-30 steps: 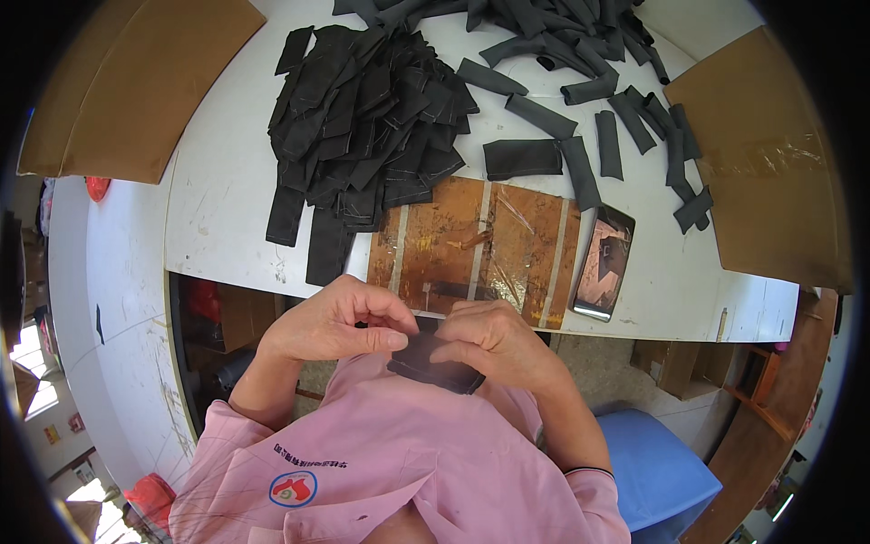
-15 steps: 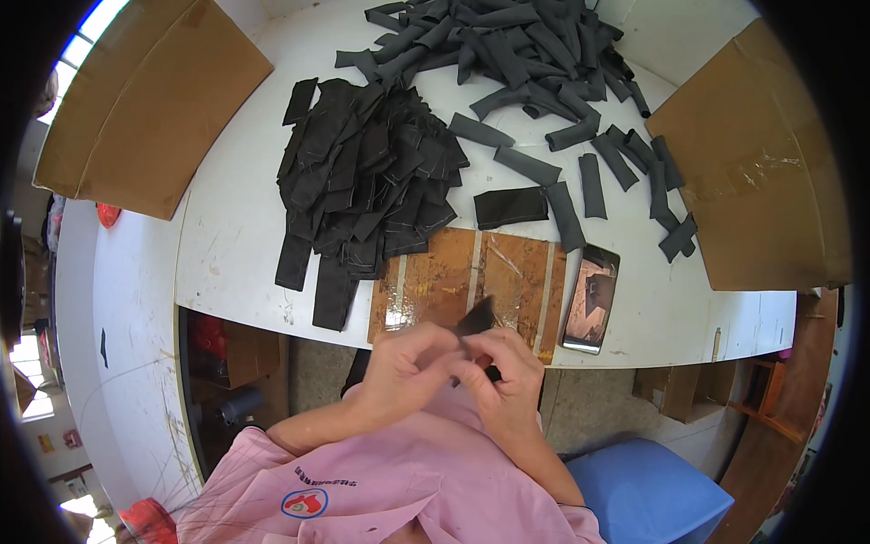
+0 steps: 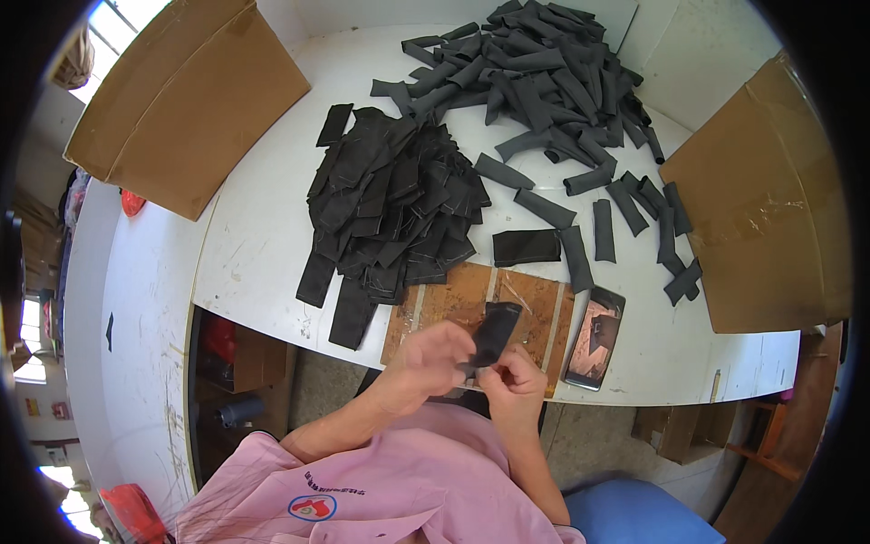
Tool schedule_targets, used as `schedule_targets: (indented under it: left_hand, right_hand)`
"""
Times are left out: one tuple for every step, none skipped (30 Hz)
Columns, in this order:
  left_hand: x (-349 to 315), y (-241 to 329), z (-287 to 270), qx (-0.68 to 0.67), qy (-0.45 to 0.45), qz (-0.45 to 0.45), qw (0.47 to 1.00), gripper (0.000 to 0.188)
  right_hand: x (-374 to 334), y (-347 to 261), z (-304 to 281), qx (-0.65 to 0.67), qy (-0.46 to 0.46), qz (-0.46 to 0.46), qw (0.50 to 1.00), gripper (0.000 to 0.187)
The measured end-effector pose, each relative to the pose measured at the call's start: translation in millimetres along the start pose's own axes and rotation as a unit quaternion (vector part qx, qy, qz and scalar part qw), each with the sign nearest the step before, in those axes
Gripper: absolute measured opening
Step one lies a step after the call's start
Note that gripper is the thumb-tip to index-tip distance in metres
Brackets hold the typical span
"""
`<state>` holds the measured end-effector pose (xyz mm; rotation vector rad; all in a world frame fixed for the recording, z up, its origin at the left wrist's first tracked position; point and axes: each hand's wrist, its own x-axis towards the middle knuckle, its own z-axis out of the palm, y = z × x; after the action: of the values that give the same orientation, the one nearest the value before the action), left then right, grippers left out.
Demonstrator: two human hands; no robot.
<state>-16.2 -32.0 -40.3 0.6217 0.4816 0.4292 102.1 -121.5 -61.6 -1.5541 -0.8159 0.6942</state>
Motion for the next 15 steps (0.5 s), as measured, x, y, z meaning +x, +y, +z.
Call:
schedule_targets:
  left_hand:
    - [0.0, 0.2, -0.3, 0.001, -0.001, 0.002, 1.000, 0.021]
    - [0.0, -1.1, -0.4, 0.071, 0.033, 0.017, 0.997, 0.021]
    - [0.1, -3.3, -0.6, 0.140, 0.067, 0.032, 0.987, 0.021]
    - [1.4, -8.9, -1.7, 0.141, 0.066, 0.033, 0.987, 0.021]
    - [4.8, -17.1, -2.5, 0.236, 0.126, 0.114, 0.957, 0.022]
    - [6.9, -21.3, -2.4, 0.326, 0.183, 0.194, 0.907, 0.023]
    - [7.8, -19.9, -0.9, 0.326, 0.180, 0.193, 0.908, 0.023]
    - [8.5, -17.1, 2.1, 0.431, 0.193, 0.319, 0.822, 0.024]
    - [8.7, -15.2, 4.9, 0.519, 0.198, 0.434, 0.709, 0.024]
    - [6.4, -14.7, 6.7, 0.518, 0.195, 0.436, 0.710, 0.024]
    - [1.3, -13.3, 6.3, 0.370, 0.179, 0.299, 0.861, 0.025]
    - [-3.2, -10.8, 5.8, 0.200, 0.151, 0.142, 0.958, 0.026]
    - [-6.0, -5.0, 5.8, 0.199, 0.146, 0.140, 0.959, 0.026]
    - [-7.9, 2.5, 6.1, 0.157, 0.074, 0.097, 0.980, 0.028]
    - [-9.4, 8.4, 5.3, 0.113, 0.002, 0.054, 0.992, 0.029]
  right_hand:
    - [-0.2, 0.0, -2.5, 0.157, -0.038, 0.095, 0.982, 0.007]
    - [-1.1, 1.5, -5.2, 0.215, -0.053, 0.139, 0.965, 0.004]
    - [-0.5, 2.8, -4.8, 0.216, -0.054, 0.137, 0.965, 0.004]
    - [0.0, 4.7, -4.0, 0.328, -0.099, 0.205, 0.917, 0.005]
    - [0.3, 6.8, -4.3, 0.432, -0.139, 0.267, 0.850, 0.007]
    - [-1.7, 8.5, -2.0, 0.475, -0.155, 0.285, 0.818, 0.010]
    - [-1.6, 3.1, 1.4, 0.475, -0.152, 0.284, 0.819, 0.010]
    - [-0.3, -6.3, 4.6, 0.476, -0.140, 0.296, 0.816, 0.011]
    - [0.6, -11.4, 5.9, 0.476, -0.128, 0.308, 0.814, 0.012]
    - [1.6, -8.8, 4.5, 0.475, -0.125, 0.305, 0.816, 0.012]
    - [2.8, -2.5, 3.7, 0.421, -0.127, 0.264, 0.858, 0.012]
    - [3.6, 2.3, 2.2, 0.365, -0.128, 0.222, 0.895, 0.013]
    - [3.8, 4.8, 0.8, 0.364, -0.123, 0.221, 0.896, 0.013]
    - [3.9, 6.8, -1.0, 0.361, -0.124, 0.204, 0.901, 0.014]
    - [3.8, 7.5, -2.9, 0.358, -0.125, 0.188, 0.906, 0.015]
